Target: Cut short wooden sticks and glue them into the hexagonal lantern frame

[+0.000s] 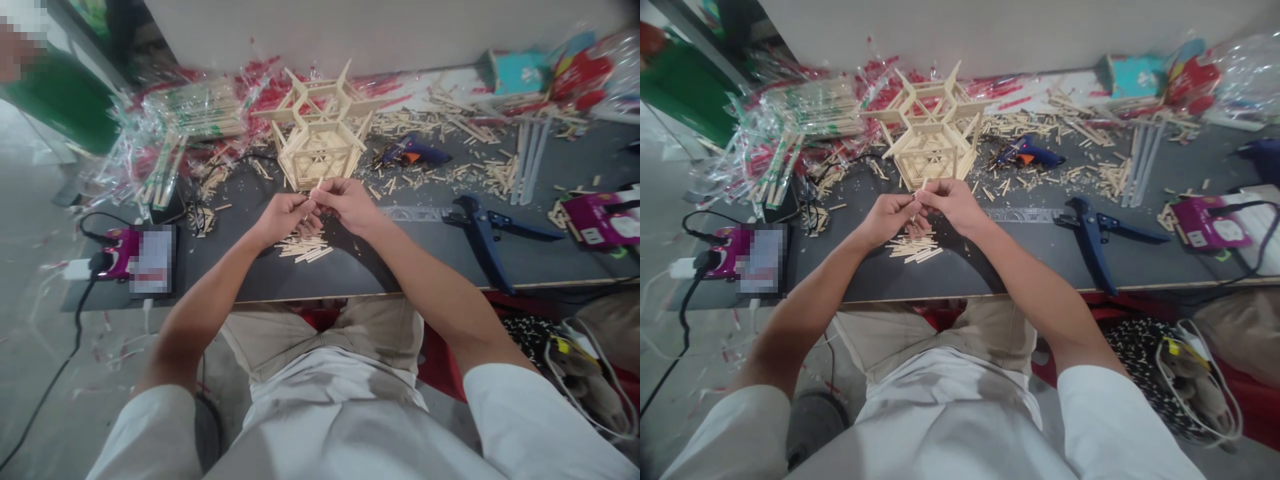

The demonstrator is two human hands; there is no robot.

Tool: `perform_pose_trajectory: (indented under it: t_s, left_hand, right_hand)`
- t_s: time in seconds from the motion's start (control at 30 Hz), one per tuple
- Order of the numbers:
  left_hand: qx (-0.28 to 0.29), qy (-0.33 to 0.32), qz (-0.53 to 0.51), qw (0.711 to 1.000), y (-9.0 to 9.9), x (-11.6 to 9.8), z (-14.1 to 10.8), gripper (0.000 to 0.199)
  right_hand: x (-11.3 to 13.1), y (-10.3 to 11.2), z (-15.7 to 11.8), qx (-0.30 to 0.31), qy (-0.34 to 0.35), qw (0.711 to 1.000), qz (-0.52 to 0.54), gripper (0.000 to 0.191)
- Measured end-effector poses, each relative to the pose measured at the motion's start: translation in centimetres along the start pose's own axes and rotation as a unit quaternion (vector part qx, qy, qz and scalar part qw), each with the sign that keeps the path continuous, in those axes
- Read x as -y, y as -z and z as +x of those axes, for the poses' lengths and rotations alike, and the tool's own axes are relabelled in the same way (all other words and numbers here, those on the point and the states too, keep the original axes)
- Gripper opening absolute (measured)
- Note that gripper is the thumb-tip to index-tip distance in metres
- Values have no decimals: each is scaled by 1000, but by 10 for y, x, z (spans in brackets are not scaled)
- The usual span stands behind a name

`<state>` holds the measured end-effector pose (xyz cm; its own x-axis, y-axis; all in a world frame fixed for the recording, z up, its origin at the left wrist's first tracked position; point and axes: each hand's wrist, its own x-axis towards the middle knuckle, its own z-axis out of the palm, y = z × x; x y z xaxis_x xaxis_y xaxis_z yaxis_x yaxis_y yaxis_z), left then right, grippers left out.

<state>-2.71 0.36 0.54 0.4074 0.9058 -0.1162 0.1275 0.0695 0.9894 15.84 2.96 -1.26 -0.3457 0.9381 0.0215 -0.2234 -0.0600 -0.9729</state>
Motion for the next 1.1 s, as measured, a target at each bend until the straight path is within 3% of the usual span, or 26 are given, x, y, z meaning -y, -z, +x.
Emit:
perform_pose_trajectory:
  t_s: [0.1,0.2,0.33,0.43,0.5,0.57,0.6,0.63,0.7,0.83,0.97,1.03,1.1]
  left_hand:
    - [-24,1,7,1000,-1,-1,0,31]
    - [-49,0,9,999,1,0,2,30]
    - [-62,-16,14,998,8,0,2,31]
    - [-62,-28,36,997,12,0,2,32]
    - [-58,-25,48,997,13,1,2,34]
    - [-53,-17,54,997,12,2,2,35]
    - [-51,-10,54,997,11,3,2,34]
    - [-50,-4,52,997,10,4,3,34]
    - [-50,7,48,998,8,6,4,32]
    - [-50,6,45,998,8,7,6,28]
    - [-56,-2,53,997,9,7,7,27]
    - [-58,0,61,996,9,7,6,28]
    - [-54,3,70,996,9,6,6,28]
  right_hand:
    - [6,2,1,-22,4,997,-69,50]
    - [31,18,-5,-44,31,972,-229,31]
    - [78,69,-44,-71,5,903,-425,32]
    - [98,120,-93,-101,-46,819,-563,36]
    - [96,154,-126,-136,-88,751,-640,50]
    - [87,183,-154,-192,-155,695,-675,90]
    - [80,194,-165,-199,-197,676,-682,107]
    - [74,204,-174,-196,-227,662,-686,112]
    - [64,217,-186,-181,-249,649,-695,109]
    - [56,223,-191,-160,-218,609,-745,85]
    - [63,211,-190,-132,-198,549,-801,63]
    - [71,197,-190,-155,-196,548,-799,54]
    - [80,177,-188,-186,-203,571,-773,44]
